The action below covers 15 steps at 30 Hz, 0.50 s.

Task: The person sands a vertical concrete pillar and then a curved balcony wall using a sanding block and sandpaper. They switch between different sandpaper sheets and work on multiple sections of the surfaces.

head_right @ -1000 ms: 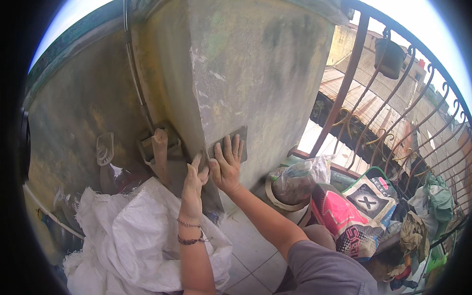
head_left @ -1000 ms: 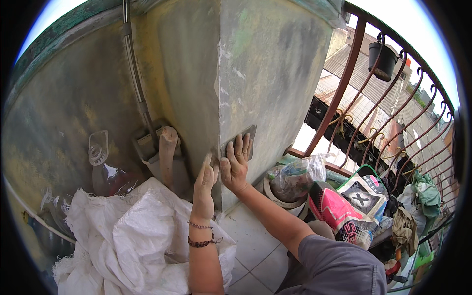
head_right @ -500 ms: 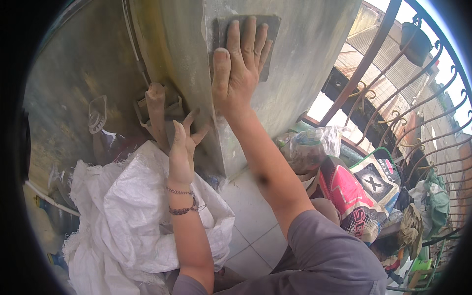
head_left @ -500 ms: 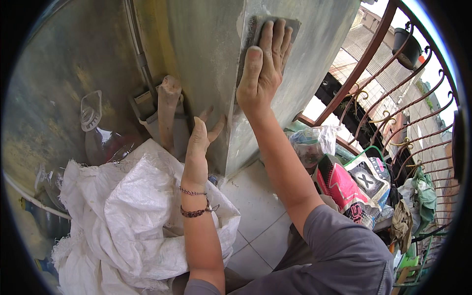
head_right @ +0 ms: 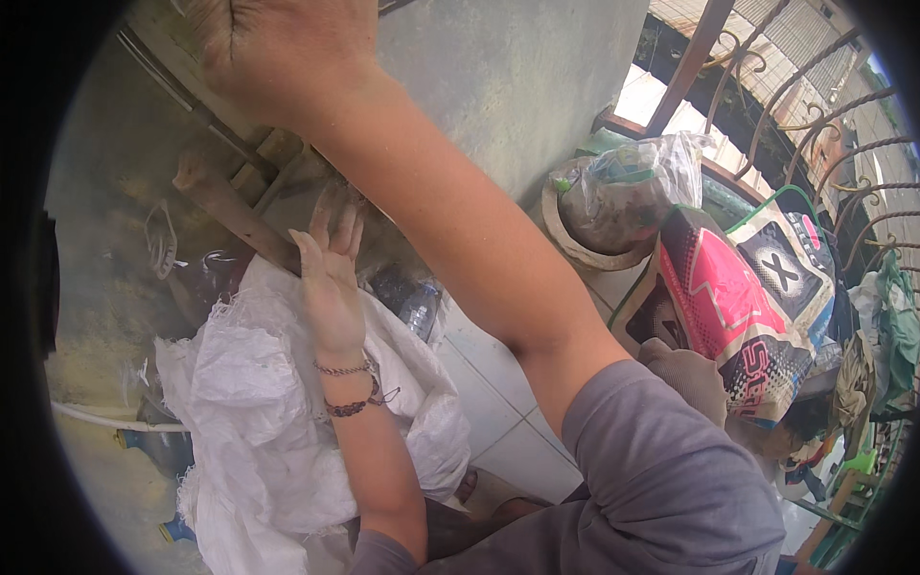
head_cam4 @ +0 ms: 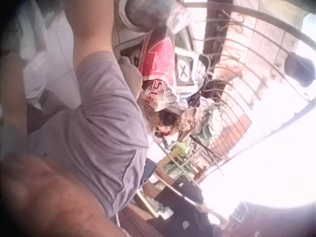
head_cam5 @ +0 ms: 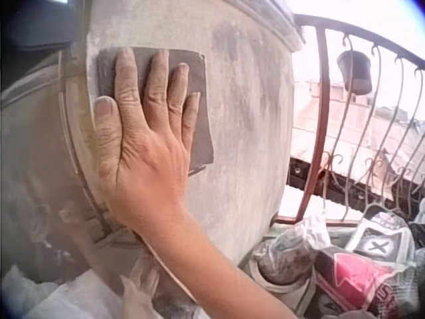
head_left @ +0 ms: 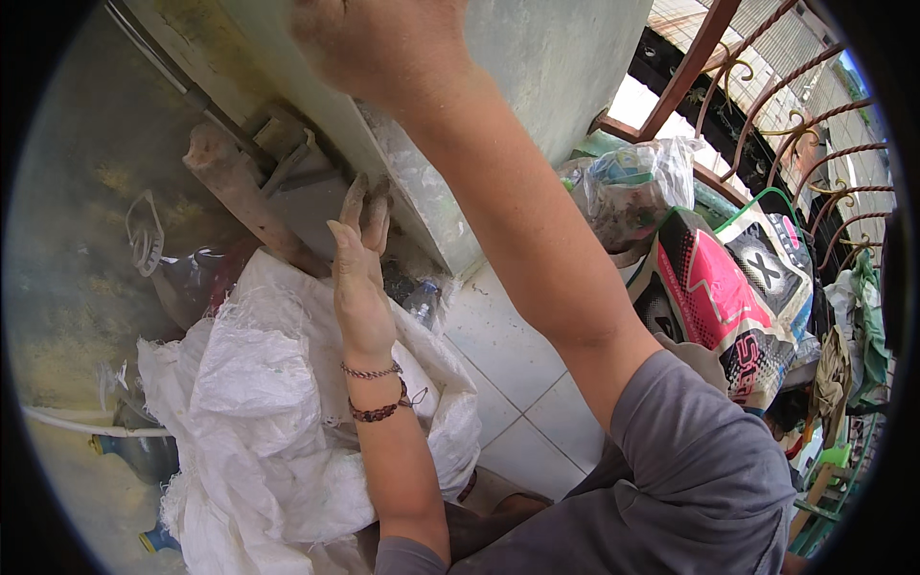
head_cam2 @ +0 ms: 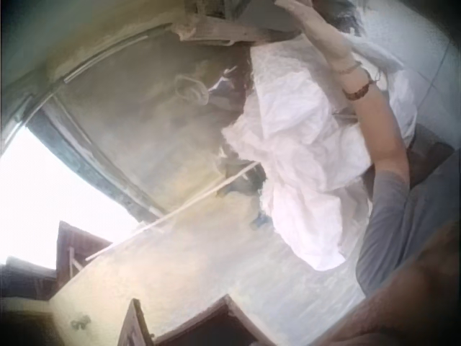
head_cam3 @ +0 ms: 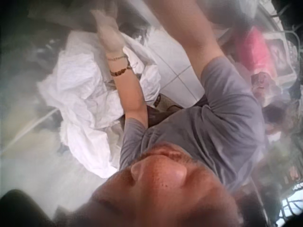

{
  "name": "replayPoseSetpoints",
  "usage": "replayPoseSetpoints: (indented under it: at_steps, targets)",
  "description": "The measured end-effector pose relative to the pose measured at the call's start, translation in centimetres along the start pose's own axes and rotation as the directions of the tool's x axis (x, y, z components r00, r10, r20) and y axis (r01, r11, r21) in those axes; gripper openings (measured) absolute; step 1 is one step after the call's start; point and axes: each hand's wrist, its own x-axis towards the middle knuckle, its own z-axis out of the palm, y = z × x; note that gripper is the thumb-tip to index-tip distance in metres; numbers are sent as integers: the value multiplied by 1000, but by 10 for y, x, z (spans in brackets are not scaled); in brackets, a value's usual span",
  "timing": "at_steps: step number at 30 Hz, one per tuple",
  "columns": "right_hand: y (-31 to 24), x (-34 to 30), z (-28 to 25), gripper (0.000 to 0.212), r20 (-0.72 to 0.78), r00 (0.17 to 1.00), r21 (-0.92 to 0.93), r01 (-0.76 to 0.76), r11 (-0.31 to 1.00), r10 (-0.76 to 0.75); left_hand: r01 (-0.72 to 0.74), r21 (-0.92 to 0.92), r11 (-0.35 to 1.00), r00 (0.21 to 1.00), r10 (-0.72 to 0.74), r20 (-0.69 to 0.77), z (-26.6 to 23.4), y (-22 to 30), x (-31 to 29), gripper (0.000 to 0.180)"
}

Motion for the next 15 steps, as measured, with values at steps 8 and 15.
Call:
replayPoseSetpoints:
  at_steps: [8,15]
  targets:
    - [9,-371,-69,62,-75,188,9,-982,189,979,170,201,965,973,-131,-192,11,10,-30,75]
    - [-51,-253,-34,61,-22,460,-45,-888,458,888,258,428,866,962,-186,-202,-20,28,-97,65]
